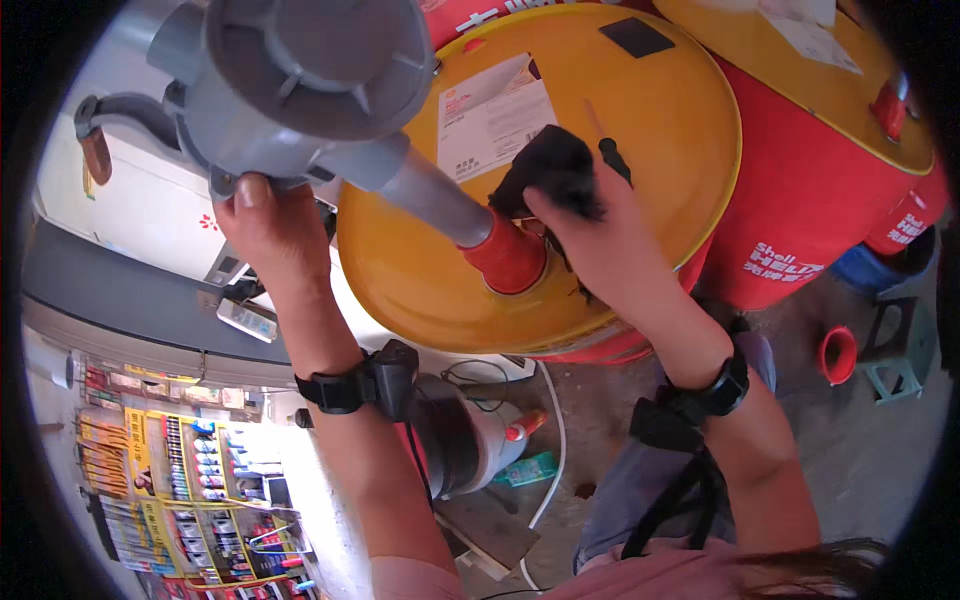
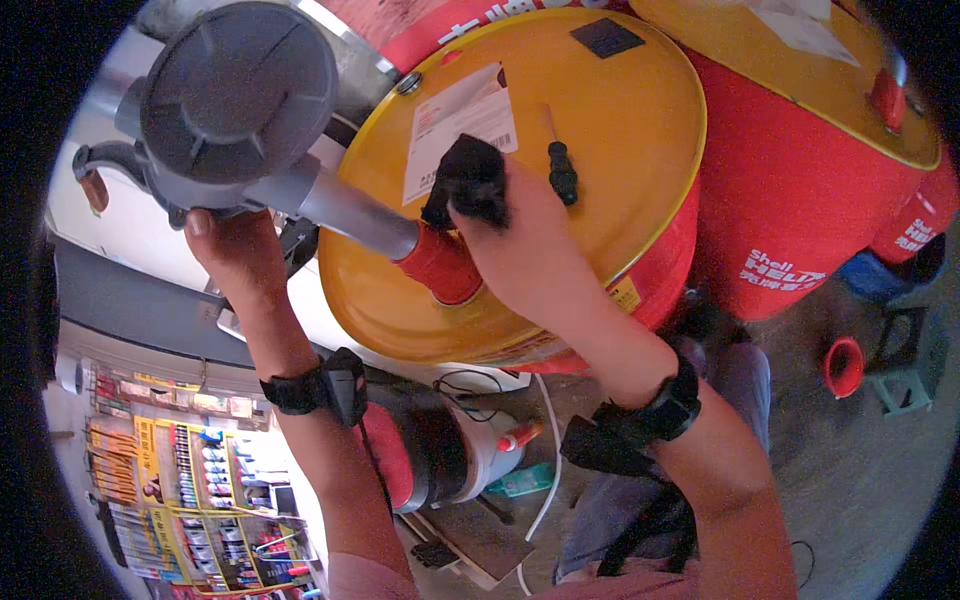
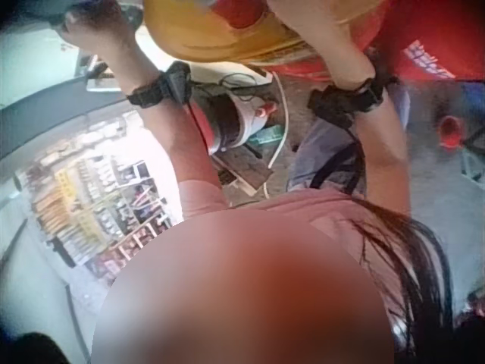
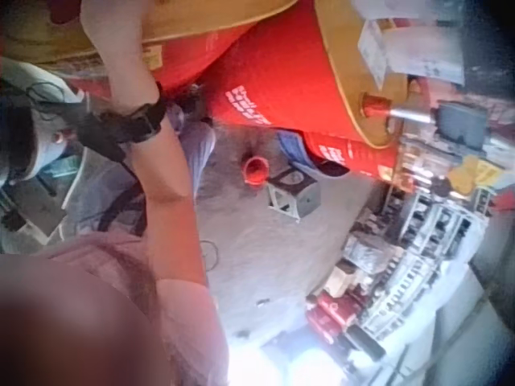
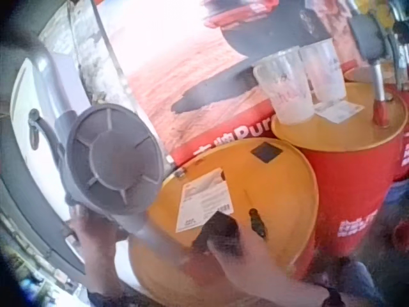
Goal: The person cleans a manual pump mechanism attached to a large red and yellow barrel. They use a black cloth to wipe the metal pump handle and the top surface of the barrel, focusing on removing residue from the equipment.
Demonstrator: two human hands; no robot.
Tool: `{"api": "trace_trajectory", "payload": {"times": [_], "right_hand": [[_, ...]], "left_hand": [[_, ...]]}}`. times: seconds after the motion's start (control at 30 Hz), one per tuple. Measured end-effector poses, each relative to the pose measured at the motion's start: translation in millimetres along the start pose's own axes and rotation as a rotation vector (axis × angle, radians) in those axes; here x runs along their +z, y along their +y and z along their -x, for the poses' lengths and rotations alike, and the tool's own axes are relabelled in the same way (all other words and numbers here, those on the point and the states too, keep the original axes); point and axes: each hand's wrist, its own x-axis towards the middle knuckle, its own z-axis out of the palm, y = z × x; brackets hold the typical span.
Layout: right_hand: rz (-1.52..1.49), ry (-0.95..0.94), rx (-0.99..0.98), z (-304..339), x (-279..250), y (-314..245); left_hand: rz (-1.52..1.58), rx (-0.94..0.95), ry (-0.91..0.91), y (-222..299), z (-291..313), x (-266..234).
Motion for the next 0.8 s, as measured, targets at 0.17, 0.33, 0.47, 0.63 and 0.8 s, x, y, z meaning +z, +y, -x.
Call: {"api": "trace_trajectory", "payload": {"times": [0.17, 0.33, 0.47, 0.63, 0.8], "right_hand": [[-0.405, 0.021, 0.236, -4, -4, -13], [-0.535, 0.081, 0.262, 3, -9, -27], [-0.187, -0.019, 0.046, 37, -11, -41], [0.135, -0.335, -0.149, 77, -15, -54], [0.145, -0.357, -0.129, 96, -12, -54]], "left_hand": [[-0.232, 0.040, 0.182, 10, 47, 23], [-0.298, -0.239, 0.261, 17, 119, 42], [-0.267, -0.226, 0.184, 27, 168, 58], [-0.242, -0.206, 0.072, 48, 207, 68], [-0.287, -0.305, 0.147, 59, 227, 61]]}}
